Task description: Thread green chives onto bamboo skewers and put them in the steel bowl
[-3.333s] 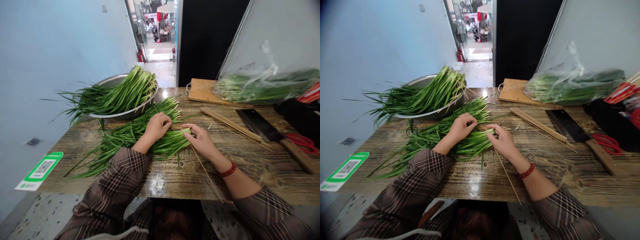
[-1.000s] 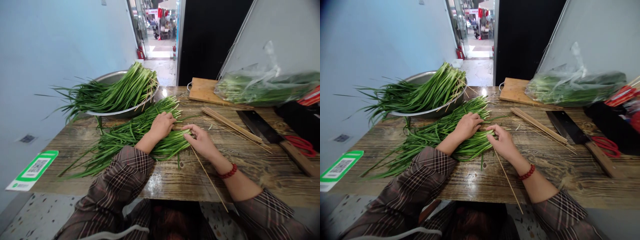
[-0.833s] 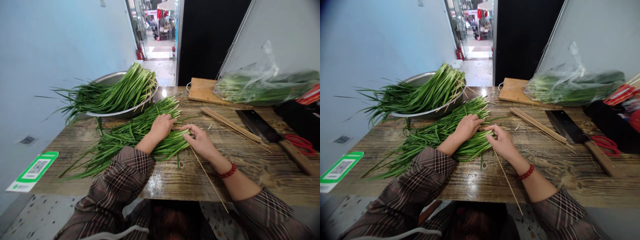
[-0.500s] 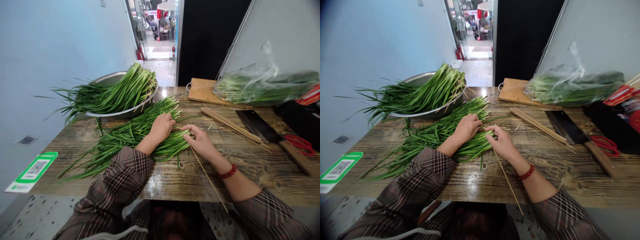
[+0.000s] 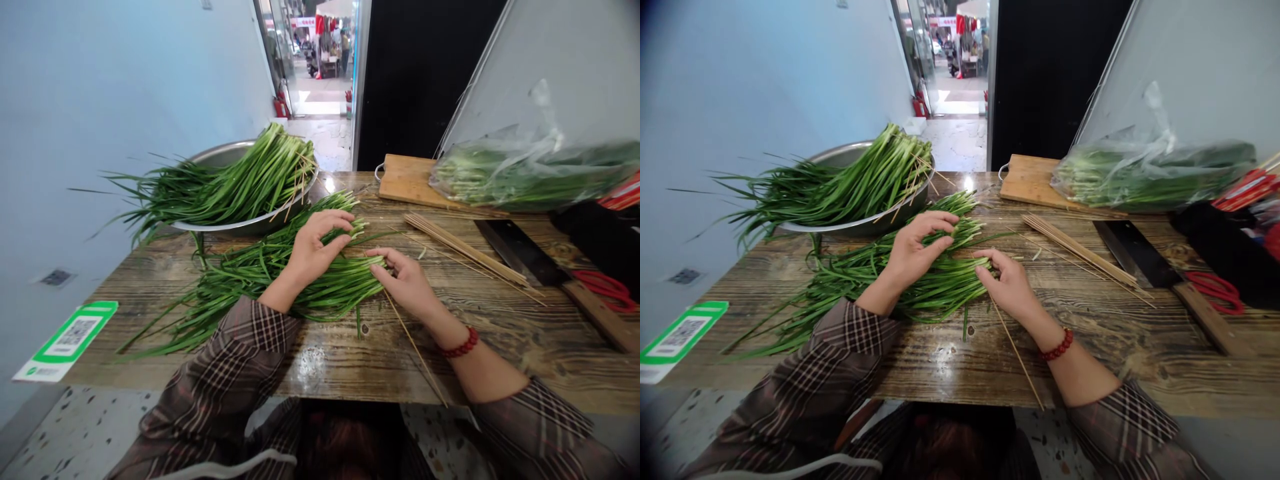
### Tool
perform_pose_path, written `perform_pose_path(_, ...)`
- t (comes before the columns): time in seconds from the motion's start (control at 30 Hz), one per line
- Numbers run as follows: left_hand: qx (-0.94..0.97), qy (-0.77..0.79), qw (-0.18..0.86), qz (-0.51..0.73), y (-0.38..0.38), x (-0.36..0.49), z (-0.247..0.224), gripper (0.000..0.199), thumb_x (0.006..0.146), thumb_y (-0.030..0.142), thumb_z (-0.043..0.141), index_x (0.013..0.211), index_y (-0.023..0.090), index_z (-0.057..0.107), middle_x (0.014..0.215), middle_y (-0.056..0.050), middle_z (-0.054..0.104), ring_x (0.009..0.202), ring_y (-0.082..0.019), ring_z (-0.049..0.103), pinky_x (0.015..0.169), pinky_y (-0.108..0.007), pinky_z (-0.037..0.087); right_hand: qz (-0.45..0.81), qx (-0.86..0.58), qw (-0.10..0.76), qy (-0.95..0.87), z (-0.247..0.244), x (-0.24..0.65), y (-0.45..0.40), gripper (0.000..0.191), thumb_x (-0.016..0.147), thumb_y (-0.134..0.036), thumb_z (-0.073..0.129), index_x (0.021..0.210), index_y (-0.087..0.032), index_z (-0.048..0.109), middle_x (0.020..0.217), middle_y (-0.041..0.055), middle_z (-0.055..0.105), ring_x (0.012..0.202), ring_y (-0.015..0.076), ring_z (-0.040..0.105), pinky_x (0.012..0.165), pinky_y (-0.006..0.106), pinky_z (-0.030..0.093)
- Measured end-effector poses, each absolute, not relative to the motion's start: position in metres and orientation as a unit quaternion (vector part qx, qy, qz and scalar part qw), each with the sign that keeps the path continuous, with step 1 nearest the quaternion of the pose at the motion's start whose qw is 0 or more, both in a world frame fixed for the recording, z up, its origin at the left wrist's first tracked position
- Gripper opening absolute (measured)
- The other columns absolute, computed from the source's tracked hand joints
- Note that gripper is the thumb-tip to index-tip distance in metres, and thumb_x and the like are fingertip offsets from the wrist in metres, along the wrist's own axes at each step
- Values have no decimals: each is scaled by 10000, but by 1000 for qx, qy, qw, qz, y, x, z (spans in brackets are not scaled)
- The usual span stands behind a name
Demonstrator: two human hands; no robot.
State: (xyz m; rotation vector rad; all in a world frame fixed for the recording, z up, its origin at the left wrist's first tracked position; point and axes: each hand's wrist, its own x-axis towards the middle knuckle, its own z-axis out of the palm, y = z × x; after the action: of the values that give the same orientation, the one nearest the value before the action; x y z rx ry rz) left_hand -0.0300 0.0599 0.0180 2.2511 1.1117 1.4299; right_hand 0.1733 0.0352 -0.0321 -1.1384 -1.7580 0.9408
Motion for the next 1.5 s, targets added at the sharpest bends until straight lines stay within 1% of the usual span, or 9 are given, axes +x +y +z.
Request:
perform_pose_path(0.17, 712, 419, 5, 563, 52, -35, 38, 66, 852, 245, 632, 890, 191, 638, 1097, -56, 656, 1064, -184, 588, 956, -364, 466, 359, -465, 411, -698, -25, 172, 31, 288, 833, -284, 558, 1071, -187, 688, 619, -42, 463, 570, 109, 403, 556, 246, 323)
perform_pose_path(0.23, 711, 416, -29, 566, 46, -34, 45, 61, 874, 251, 610, 906, 203, 630, 1066, -47, 661, 1049, -183, 587, 957, -365, 463, 352, -464, 412, -701, -23, 172, 31, 281, 829, -272, 557, 1060, -184, 691, 615, -45, 453, 567, 106, 392, 557, 247, 314)
perform_pose_path(0.33, 745, 386, -30, 542, 40, -29, 46, 79, 899, 236, 568, 934, 208, 634, 1003, -38, 688, 1011, -178, 605, 963, -366, 453, 354, -463, 411, -701, -22, 172, 30, 284, 834, -278, 557, 1065, -179, 689, 631, -39, 491, 566, 105, 401, 556, 248, 319)
perform_pose_path(0.43, 769, 396, 35, 500, 43, -24, 35, 116, 893, 211, 557, 949, 189, 657, 948, -34, 706, 932, -163, 630, 912, -323, 464, 365, -456, 416, -697, -22, 172, 29, 287, 838, -280, 557, 1074, -176, 685, 698, -14, 575, 600, 112, 459, 576, 250, 355)
perform_pose_path(0.57, 741, 461, 198, 446, 56, -24, 12, 117, 815, 202, 623, 892, 150, 694, 839, -23, 706, 760, -133, 622, 738, -247, 482, 370, -443, 423, -698, -21, 172, 28, 281, 839, -267, 556, 1072, -173, 684, 805, 21, 657, 683, 133, 548, 642, 263, 417)
perform_pose_path(0.77, 707, 481, 338, 392, 59, -26, 5, 200, 783, 260, 646, 897, 124, 737, 730, -23, 701, 627, -120, 582, 612, -233, 438, 372, -436, 435, -695, -19, 171, 27, 268, 841, -263, 563, 1063, -177, 685, 871, 38, 696, 727, 146, 597, 679, 276, 458)
perform_pose_path(0.97, 713, 455, 369, 386, 53, -23, 13, 144, 777, 219, 643, 837, 133, 742, 814, -45, 726, 743, -147, 635, 721, -257, 482, 377, -437, 436, -691, -20, 171, 28, 252, 837, -255, 563, 1049, -189, 684, 885, 36, 707, 731, 149, 616, 686, 279, 476)
perform_pose_path(1.17, 698, 463, 387, 386, 53, -22, 12, 145, 776, 214, 646, 849, 112, 717, 687, -16, 670, 616, -102, 560, 612, -220, 426, 373, -437, 436, -693, -20, 172, 28, 250, 834, -249, 561, 1042, -191, 687, 895, 33, 709, 746, 150, 619, 695, 276, 475)
perform_pose_path(1.5, 692, 470, 387, 388, 53, -23, 12, 150, 773, 241, 646, 813, 110, 707, 684, -19, 661, 617, -106, 540, 596, -224, 397, 374, -437, 430, -695, -20, 172, 28, 266, 834, -244, 558, 1060, -188, 687, 921, 33, 716, 743, 147, 615, 698, 279, 474)
